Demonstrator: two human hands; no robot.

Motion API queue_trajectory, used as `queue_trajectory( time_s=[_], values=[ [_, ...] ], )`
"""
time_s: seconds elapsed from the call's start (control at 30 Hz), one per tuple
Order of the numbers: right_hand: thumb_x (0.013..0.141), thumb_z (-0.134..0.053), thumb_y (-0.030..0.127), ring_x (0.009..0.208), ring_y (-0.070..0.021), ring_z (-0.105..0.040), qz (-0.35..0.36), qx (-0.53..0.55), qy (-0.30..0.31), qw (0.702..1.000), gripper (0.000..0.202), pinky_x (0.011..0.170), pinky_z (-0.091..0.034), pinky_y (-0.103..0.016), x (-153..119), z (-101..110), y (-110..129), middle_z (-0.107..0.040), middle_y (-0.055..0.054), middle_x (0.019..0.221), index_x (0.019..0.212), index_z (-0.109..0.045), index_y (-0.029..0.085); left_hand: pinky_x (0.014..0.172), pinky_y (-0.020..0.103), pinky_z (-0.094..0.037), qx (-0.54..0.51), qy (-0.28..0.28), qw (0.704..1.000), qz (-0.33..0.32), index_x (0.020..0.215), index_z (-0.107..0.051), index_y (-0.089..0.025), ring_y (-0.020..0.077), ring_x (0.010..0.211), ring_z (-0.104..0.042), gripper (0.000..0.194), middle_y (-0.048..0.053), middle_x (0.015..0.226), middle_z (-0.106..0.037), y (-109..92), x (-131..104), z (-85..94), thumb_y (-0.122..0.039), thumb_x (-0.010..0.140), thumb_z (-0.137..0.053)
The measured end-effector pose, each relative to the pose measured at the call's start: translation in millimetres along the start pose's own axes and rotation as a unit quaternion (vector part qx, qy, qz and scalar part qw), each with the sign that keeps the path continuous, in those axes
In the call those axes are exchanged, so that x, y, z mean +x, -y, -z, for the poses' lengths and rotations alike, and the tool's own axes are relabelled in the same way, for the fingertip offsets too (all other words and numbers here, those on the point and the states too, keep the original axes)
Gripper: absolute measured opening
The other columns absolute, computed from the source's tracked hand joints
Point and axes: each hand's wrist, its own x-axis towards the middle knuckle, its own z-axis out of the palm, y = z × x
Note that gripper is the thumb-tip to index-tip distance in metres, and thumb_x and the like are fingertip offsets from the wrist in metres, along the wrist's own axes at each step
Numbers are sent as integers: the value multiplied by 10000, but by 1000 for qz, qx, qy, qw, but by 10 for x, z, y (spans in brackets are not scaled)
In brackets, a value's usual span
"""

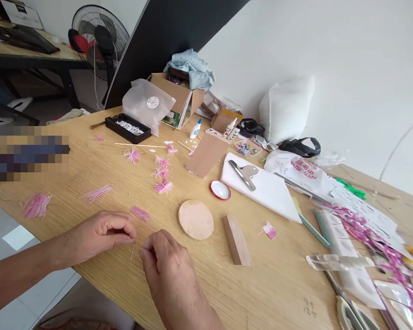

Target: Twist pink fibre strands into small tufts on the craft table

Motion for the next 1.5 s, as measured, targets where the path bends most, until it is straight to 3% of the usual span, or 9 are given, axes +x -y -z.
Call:
queue_trajectory(
  time_s=[0.33,0.57,0.77,0.97,1.1,1.23,1.5],
  values=[
    [774,-453,106,544,-106,-494,-61,37,21,997,148,479,-380,-205,34,27,-105,-548,16,605,659,-485,195,612,240,-414,13,-30,999,20,651,-644,-202,142,657,-574,162,-43,665,-646,13,21,7,-197,740,-510],
    [713,-511,52,557,-132,-576,-26,-99,51,993,144,488,-402,-221,-103,-140,-59,-608,-7,686,669,-526,189,625,235,-418,65,-63,995,-40,659,-606,-194,132,677,-564,154,-27,694,-602,23,-10,25,-153,753,-491],
    [725,-478,15,472,-159,-566,33,-225,-6,974,194,407,-322,-244,-162,-402,-91,-592,-22,610,659,-519,193,629,242,-426,77,-60,994,-41,686,-600,-199,136,689,-564,154,-19,719,-599,64,-33,36,-165,762,-470],
    [773,-448,60,550,-144,-573,-17,-91,16,996,165,505,-419,-240,-124,-215,-90,-599,-18,656,676,-484,189,681,256,-435,55,-37,998,-12,741,-624,-205,148,751,-570,152,-10,783,-613,75,-71,71,-203,787,-479],
    [770,-445,60,564,-129,-544,-21,-14,7,1000,172,519,-413,-227,-72,-66,-59,-573,-3,643,669,-457,198,660,249,-427,40,-10,999,7,800,-646,-204,141,719,-549,122,-16,774,-586,63,-88,55,-211,764,-529],
    [775,-453,73,543,-118,-512,-32,21,17,999,178,492,-387,-212,-24,-10,-32,-543,14,606,653,-454,201,631,237,-417,14,4,1000,20,818,-655,-204,130,691,-527,135,-24,761,-568,41,-88,27,-179,726,-559],
    [774,-450,94,539,-111,-488,-42,44,20,998,167,492,-378,-210,38,-4,-21,-532,16,600,645,-463,199,625,231,-396,0,-27,1000,13,680,-628,-193,127,683,-539,135,-35,698,-573,25,-70,23,-187,758,-518]
  ],
)
